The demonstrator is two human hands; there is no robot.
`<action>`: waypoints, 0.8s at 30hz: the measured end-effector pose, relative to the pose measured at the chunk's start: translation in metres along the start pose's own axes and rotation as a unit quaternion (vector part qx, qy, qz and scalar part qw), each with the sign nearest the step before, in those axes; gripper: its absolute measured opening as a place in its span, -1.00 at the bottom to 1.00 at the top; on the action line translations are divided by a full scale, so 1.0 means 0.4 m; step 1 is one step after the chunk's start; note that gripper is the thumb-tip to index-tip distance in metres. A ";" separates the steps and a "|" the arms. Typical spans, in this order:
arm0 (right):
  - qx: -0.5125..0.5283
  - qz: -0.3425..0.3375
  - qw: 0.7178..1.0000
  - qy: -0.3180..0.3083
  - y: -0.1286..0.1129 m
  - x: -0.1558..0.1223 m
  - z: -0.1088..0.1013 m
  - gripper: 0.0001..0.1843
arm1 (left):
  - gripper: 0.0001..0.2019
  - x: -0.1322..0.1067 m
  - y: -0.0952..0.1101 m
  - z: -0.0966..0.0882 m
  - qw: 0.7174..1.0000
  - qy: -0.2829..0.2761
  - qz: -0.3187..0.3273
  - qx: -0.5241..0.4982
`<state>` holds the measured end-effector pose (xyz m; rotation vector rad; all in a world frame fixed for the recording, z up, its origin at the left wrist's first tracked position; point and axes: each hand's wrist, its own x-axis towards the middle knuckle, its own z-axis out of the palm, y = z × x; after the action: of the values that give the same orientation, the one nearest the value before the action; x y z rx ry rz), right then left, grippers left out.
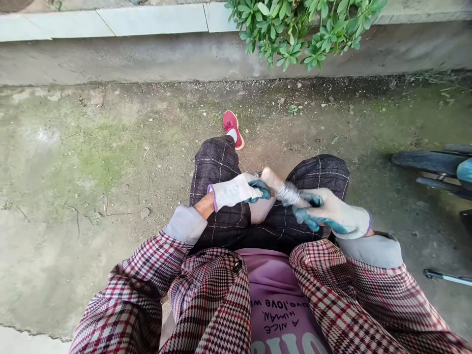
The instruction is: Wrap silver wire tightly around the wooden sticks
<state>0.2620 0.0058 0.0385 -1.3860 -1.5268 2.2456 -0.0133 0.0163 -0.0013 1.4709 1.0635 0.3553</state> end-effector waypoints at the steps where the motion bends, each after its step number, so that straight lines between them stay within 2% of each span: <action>1: -0.040 0.010 0.998 -0.045 -0.002 0.000 0.000 -0.54 | -0.87 0.009 0.000 -0.008 1.000 -0.017 -0.005 -0.016; 2: -0.086 0.013 0.993 -0.075 -0.002 0.001 0.002 -0.58 | -0.88 0.016 0.001 -0.014 0.999 -0.036 -0.007 -0.028; 4: -0.190 0.003 0.978 -0.080 0.006 0.009 0.010 -0.73 | -0.90 0.020 0.008 -0.020 0.998 -0.057 -0.009 -0.024; 6: -0.292 -0.006 0.956 -0.040 0.020 0.021 0.019 -0.85 | -0.90 0.016 0.018 -0.019 0.997 -0.063 -0.013 0.032; 8: -0.368 0.001 0.930 -0.002 0.036 0.033 0.024 -0.86 | -0.90 0.009 0.029 -0.012 0.993 -0.052 -0.016 0.104; 13: -0.454 0.044 0.881 0.126 0.046 0.054 0.005 -0.86 | -0.84 -0.002 0.061 0.009 0.983 -0.005 -0.026 0.179; 15: -0.428 0.040 0.884 0.184 0.045 0.055 -0.006 -0.85 | -0.77 -0.005 0.071 0.016 0.982 0.028 -0.037 0.183; 18: -0.271 -0.010 0.933 0.237 0.049 0.051 -0.013 -0.80 | -0.73 -0.011 0.077 0.026 0.990 0.050 -0.014 0.128; 21: -0.062 -0.021 0.965 0.253 0.052 0.045 -0.005 -0.67 | -0.74 -0.016 0.076 0.035 0.998 0.034 0.030 0.031; 24: 0.073 -0.025 0.966 0.247 0.039 0.040 0.010 -0.55 | -0.75 -0.015 0.071 0.037 0.997 0.029 0.056 -0.038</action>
<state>0.2558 0.0038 0.0169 -1.6733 -1.1875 1.7529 0.0059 0.0066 0.0232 1.4619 1.0049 0.5156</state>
